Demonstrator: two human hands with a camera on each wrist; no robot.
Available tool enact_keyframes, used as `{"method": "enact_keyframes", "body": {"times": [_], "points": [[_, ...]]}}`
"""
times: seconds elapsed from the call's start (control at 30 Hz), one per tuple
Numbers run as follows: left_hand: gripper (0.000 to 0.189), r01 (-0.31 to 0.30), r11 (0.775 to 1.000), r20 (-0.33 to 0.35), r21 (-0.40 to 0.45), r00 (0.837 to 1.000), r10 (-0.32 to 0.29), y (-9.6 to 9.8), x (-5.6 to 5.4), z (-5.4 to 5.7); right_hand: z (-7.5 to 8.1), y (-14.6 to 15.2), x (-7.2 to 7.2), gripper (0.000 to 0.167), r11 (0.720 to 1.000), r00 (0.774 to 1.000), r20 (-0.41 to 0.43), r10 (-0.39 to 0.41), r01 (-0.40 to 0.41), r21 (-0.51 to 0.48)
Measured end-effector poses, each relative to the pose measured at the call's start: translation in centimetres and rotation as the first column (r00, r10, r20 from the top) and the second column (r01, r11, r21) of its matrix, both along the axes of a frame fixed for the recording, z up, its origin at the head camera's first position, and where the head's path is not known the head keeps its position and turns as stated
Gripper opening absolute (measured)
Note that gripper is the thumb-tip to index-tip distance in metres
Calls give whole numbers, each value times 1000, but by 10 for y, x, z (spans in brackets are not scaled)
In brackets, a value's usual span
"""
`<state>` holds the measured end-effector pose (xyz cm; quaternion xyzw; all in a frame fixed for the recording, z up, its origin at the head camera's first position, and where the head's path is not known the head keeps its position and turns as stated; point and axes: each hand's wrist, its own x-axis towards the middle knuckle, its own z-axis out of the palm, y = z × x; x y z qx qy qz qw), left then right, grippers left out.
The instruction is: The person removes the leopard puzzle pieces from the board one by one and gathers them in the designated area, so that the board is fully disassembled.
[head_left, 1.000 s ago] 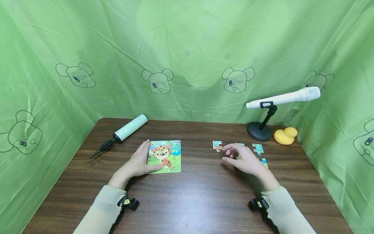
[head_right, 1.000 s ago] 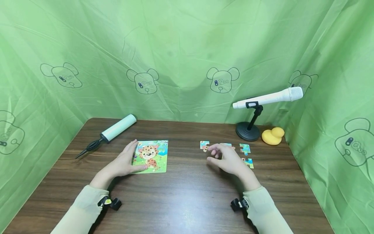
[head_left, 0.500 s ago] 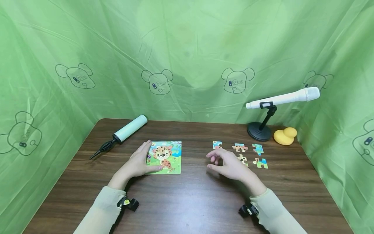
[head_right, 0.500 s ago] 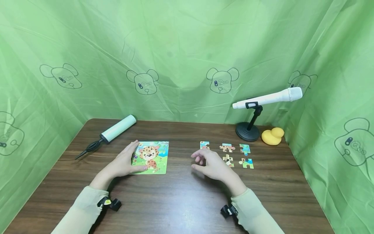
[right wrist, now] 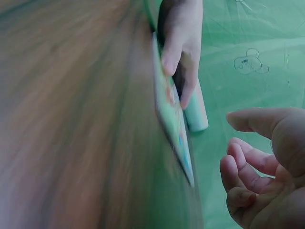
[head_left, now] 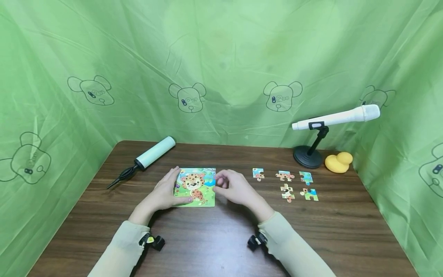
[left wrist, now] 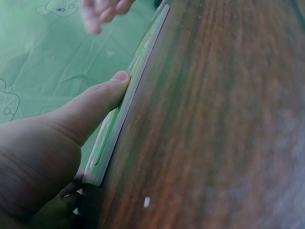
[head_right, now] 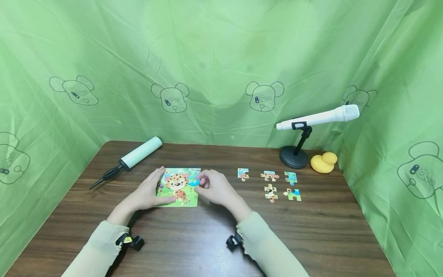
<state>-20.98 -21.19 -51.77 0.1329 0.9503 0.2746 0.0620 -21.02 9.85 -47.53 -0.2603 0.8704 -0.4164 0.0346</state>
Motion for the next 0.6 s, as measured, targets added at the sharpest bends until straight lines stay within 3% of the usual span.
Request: {"method": "enact_keyframes", "body": {"times": [0.17,0.33,0.6], "points": [[133,8,1000,5,14,1000,-8,0,1,2,1,-35,-14,34,1000,999,29,15,-14,-28],[131,18,999,-6,41,1000,-18,0,1,0,-8,-64,-27,36,999,998,64,27,-26,-20],[128,31,998,3,60,999,-32,-2,0,0,-18,-90,-38,35,998,987,146,68,-69,1]]}}
